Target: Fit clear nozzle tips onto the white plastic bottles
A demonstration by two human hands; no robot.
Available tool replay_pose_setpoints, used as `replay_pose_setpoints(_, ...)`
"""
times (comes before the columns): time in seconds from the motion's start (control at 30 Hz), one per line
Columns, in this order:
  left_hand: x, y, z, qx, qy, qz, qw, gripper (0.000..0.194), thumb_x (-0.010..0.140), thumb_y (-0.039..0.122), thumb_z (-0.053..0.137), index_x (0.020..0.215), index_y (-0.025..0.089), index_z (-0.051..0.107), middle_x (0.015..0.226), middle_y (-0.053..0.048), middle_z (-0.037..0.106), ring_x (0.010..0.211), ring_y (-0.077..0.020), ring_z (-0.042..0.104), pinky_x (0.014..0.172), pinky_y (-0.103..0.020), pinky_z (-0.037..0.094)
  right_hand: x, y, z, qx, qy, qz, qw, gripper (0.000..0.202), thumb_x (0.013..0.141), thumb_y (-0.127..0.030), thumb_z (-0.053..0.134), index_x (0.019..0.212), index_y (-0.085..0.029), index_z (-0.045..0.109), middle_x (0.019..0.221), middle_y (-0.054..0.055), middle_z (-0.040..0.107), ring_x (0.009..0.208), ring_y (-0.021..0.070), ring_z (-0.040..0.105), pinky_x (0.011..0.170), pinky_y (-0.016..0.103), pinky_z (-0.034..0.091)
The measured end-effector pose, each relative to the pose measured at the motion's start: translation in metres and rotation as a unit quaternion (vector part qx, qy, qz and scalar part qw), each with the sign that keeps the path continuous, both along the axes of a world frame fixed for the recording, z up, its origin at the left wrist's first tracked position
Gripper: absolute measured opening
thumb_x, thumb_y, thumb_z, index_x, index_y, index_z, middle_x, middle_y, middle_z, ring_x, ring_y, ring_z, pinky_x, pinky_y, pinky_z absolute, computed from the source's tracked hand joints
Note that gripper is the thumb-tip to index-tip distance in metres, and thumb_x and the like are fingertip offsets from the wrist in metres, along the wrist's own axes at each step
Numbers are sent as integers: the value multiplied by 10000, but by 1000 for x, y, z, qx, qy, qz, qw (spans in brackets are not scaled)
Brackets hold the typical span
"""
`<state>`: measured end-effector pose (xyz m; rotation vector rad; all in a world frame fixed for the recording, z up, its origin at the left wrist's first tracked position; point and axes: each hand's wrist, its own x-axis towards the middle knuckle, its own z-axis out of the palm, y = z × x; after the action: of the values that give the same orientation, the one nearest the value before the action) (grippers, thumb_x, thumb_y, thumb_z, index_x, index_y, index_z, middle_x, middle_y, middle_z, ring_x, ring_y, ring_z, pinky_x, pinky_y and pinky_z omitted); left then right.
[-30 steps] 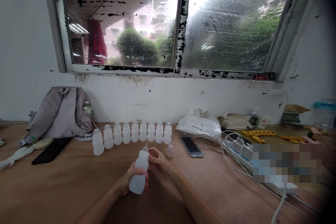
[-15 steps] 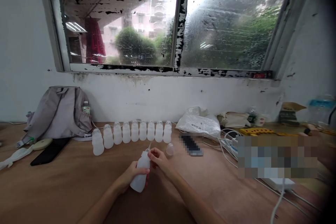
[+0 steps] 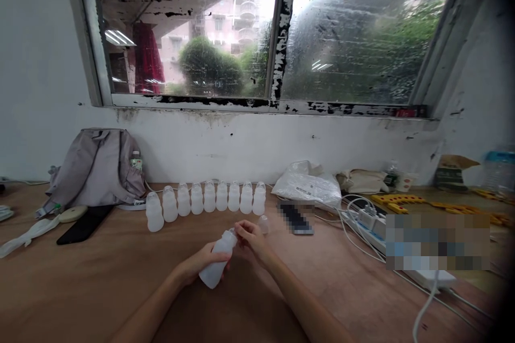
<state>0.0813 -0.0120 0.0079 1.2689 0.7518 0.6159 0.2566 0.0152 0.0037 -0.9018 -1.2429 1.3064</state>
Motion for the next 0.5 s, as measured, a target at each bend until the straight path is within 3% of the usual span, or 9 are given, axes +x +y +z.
replay_pose_setpoints(0.2, -1, -3, 3, -12, -13, -10, 1000, 390, 686, 411, 612, 936, 168, 435, 711, -24, 612, 482, -116, 554, 413, -211, 423, 4, -4, 10, 0, 50, 21, 999, 287, 597, -409, 695, 719, -159, 623, 555, -34, 500, 498, 81, 435, 472, 215, 355)
replay_pose_setpoints(0.33, -4, 0, 2, -42, -29, 1, 999, 413, 705, 455, 576, 949, 179, 389, 732, -42, 622, 504, -142, 582, 432, -232, 433, 14, 2, 11, 1, 84, -13, 996, 275, 608, -385, 684, 795, -185, 646, 603, -21, 541, 561, 106, 485, 538, 243, 399)
replay_pose_setpoints(0.4, -6, 3, 2, -43, -44, 39, 997, 428, 711, 499, 548, 957, 180, 400, 732, -39, 615, 513, -141, 582, 445, -233, 430, 17, 9, 7, 24, 32, -51, 998, 269, 619, -389, 661, 796, -187, 657, 614, -12, 563, 558, 117, 492, 519, 248, 396)
replay_pose_setpoints(0.5, -9, 11, 0, -37, -82, 131, 987, 413, 707, 506, 536, 939, 173, 456, 736, -24, 593, 550, -136, 577, 501, -254, 452, 16, 23, -2, 99, -141, -107, 979, 232, 647, -371, 610, 759, -178, 672, 600, 1, 587, 513, 123, 479, 485, 256, 383)
